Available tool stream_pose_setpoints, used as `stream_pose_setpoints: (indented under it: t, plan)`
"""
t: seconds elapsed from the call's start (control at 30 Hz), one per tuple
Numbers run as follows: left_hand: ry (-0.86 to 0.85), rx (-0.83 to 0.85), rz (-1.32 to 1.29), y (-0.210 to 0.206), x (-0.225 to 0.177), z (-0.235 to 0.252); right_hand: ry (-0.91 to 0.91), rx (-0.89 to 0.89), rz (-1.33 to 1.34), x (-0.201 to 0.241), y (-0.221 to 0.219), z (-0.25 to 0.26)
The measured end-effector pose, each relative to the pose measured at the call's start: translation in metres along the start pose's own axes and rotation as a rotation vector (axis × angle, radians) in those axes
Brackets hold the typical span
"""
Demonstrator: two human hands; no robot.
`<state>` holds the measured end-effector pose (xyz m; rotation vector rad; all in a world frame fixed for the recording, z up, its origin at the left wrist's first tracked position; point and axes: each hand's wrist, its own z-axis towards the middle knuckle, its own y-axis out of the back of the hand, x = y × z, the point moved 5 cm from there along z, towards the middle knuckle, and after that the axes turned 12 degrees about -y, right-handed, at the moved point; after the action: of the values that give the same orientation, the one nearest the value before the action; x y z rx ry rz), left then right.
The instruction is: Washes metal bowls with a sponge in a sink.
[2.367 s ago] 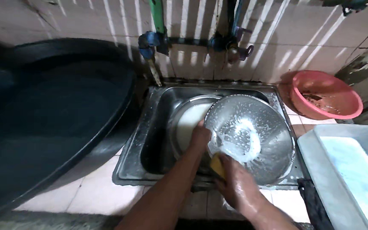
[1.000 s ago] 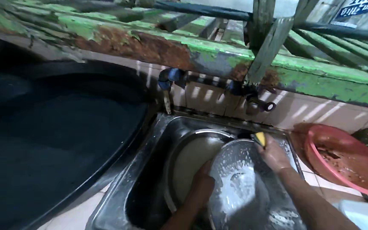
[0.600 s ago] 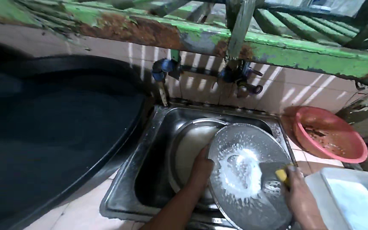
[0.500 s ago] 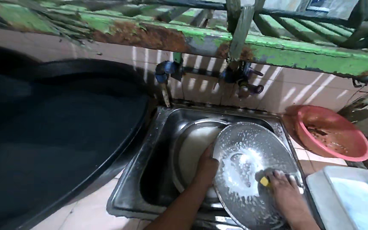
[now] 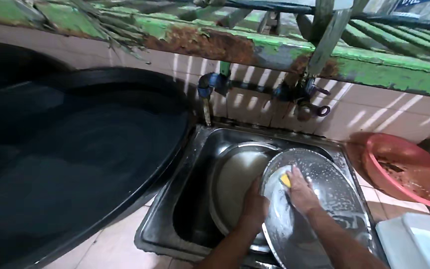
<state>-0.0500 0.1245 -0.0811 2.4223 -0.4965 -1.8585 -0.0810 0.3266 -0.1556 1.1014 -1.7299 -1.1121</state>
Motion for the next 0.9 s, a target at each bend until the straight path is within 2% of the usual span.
stream_pose_setpoints:
  t: [0.07,0.13,0.23,0.3,0.37,0.43,0.47,0.5,0.57,0.63,0.7,0.77,0.8,0.83,0.9]
  plan:
    - [-0.011,-0.014,-0.075,-0.002,0.0,-0.002,0.006,-0.054,-0.123,-0.047,-0.001,-0.008]
    - [-0.029,-0.026,-0.124,-0.004,0.001,-0.002,0.022,-0.062,-0.224,-0.082,-0.007,-0.04]
    - [0.016,-0.061,-0.208,-0.006,0.008,-0.007,-0.111,0.286,-0.191,-0.068,-0.018,-0.11]
    - [0.012,-0.08,-0.267,-0.008,0.011,-0.007,-0.179,0.495,0.019,-0.029,-0.022,-0.139]
    - [-0.015,-0.082,-0.331,-0.01,0.012,-0.01,-0.223,0.551,0.445,0.017,-0.016,-0.147]
    - [-0.057,-0.085,-0.354,-0.012,0.011,-0.014,-0.249,0.467,0.913,0.054,-0.004,-0.146]
    - [-0.083,-0.083,-0.347,-0.012,0.011,-0.015,-0.238,0.413,1.033,0.064,0.003,-0.148]
    - [-0.093,-0.071,-0.336,-0.011,0.009,-0.016,-0.213,0.367,1.042,0.066,0.009,-0.152]
    - [-0.081,-0.057,-0.259,-0.011,0.008,-0.016,-0.177,0.317,0.815,0.046,0.016,-0.173]
    - [-0.108,-0.069,-0.132,-0.01,0.006,-0.013,-0.197,0.289,0.464,0.004,0.022,-0.2]
    - [-0.229,-0.08,0.066,-0.01,0.0,-0.009,-0.209,0.181,0.17,-0.043,0.028,-0.215]
    - [-0.405,-0.041,0.448,-0.01,-0.007,-0.009,-0.223,0.068,0.051,-0.082,0.032,-0.217]
    - [-0.517,0.024,0.684,-0.014,-0.013,-0.015,-0.237,0.036,0.048,-0.094,0.034,-0.216]
    - [-0.638,0.157,0.889,-0.022,-0.017,-0.027,-0.246,0.016,0.053,-0.1,0.035,-0.215]
    - [-0.871,0.537,1.105,-0.043,-0.012,-0.065,-0.251,0.003,0.049,-0.099,0.039,-0.214]
